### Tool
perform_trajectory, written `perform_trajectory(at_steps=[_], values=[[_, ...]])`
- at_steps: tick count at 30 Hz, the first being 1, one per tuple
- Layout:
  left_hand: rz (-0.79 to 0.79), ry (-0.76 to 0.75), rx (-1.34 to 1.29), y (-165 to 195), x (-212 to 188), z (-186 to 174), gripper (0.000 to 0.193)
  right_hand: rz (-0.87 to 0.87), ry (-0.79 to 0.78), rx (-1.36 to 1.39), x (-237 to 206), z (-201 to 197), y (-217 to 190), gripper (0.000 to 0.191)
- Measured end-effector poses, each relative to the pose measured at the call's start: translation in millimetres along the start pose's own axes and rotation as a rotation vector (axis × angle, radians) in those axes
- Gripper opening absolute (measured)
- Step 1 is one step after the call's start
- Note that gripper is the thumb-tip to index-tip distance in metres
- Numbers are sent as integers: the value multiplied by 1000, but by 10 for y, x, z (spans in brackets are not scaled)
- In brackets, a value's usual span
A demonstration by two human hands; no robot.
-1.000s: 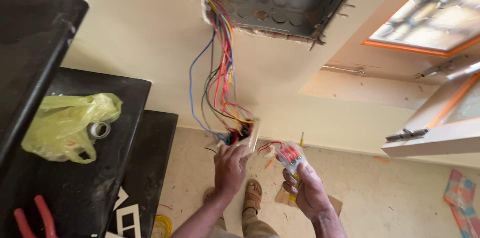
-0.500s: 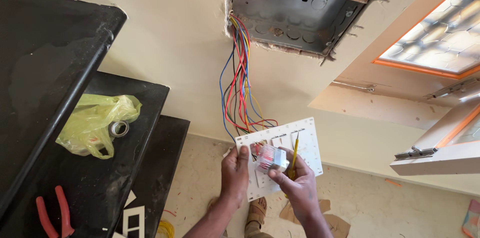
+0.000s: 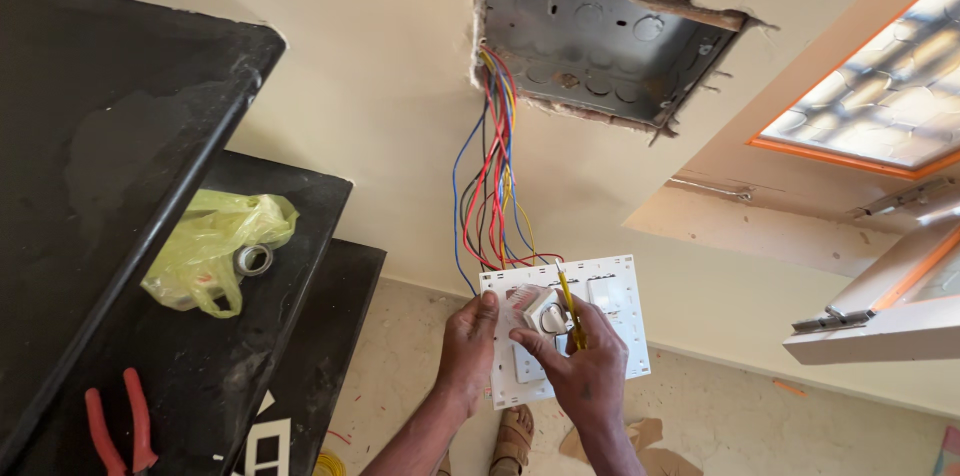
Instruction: The person installs an electrical switch onto a wall-mounted panel by connecting multiple colored wires and securing them with a screwdriver and pliers.
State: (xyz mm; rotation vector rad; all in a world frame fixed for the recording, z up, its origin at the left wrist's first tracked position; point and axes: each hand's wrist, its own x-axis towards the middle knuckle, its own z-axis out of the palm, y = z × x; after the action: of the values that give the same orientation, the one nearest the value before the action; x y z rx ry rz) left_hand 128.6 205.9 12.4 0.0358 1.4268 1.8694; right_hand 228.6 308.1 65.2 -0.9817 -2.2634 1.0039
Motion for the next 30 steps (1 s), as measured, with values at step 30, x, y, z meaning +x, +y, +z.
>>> perform_trajectory(at_steps=[30], values=[[46,29,15,15,62,-117,40,-198,-283,-136,174,-27,-167,70]])
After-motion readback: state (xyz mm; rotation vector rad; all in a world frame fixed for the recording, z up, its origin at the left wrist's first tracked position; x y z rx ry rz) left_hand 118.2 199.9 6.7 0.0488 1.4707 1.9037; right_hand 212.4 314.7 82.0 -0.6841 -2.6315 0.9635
